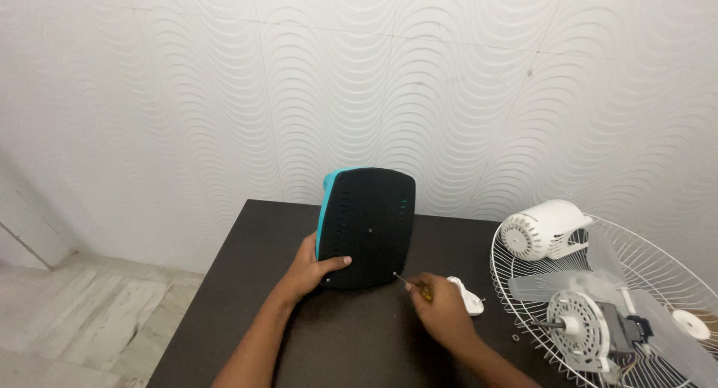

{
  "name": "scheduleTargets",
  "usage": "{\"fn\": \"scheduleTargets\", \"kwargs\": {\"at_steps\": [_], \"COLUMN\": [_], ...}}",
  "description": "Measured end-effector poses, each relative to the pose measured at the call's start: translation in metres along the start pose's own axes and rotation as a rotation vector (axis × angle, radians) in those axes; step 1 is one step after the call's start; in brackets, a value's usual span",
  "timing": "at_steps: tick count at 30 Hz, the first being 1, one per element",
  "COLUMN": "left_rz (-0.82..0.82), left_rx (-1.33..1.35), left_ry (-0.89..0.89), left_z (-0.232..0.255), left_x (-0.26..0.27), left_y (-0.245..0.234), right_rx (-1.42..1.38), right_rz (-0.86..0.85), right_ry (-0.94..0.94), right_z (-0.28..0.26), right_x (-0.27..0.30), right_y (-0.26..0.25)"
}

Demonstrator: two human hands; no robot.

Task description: The person uses a screwdriver to remove screws from the base of a teal electric fan, then detaches the motor assembly from the fan cage. The person further disassembles the motor housing by removing a white plastic cap and separating the motor casing halves.

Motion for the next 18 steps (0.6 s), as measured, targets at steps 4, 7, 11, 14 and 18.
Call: {"fn": "scheduleTargets", "kwargs": {"at_steps": [4,7,11,14,18], "left_rz": [0.024,0.045,0.06,0.06,0.052], "left_rx": [0.003,-0.025,-0.03,-0.014,0.03], "left_ry": [0.037,0.033,0.002,-0.022,0.016], "left_z": [0.008,0.012,0.01,0.007,0.009], "left_x": [0.003,0.001,-0.001,0.001,-0.001], "left_y": [-0.011,-0.016,-0.022,-0.025,-0.027], "right_rx": [0.252,0.315,0.409,0.489,0.494], "right_rz": [0.019,0.124,0.129,0.096,0.162], "right_ry": [0.019,-0.205,-0.204,-0.172,-0.209], "right_z": [-0.001,-0.023,-0.024,-0.018,-0.02], "right_x": [0.028,0.045,0.037,0.035,0.042], "right_y": [0.016,0.017,0.02,0.026,0.024]}}
Point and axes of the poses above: each hand's wrist, its own x-axis away from the middle knuckle, its own y-axis out of the palm, z = x × y, the point moved 9 cm from there along -x, towards the middle knuckle, and after that the axes turned 14 degrees about y, right-handed, at the moved point
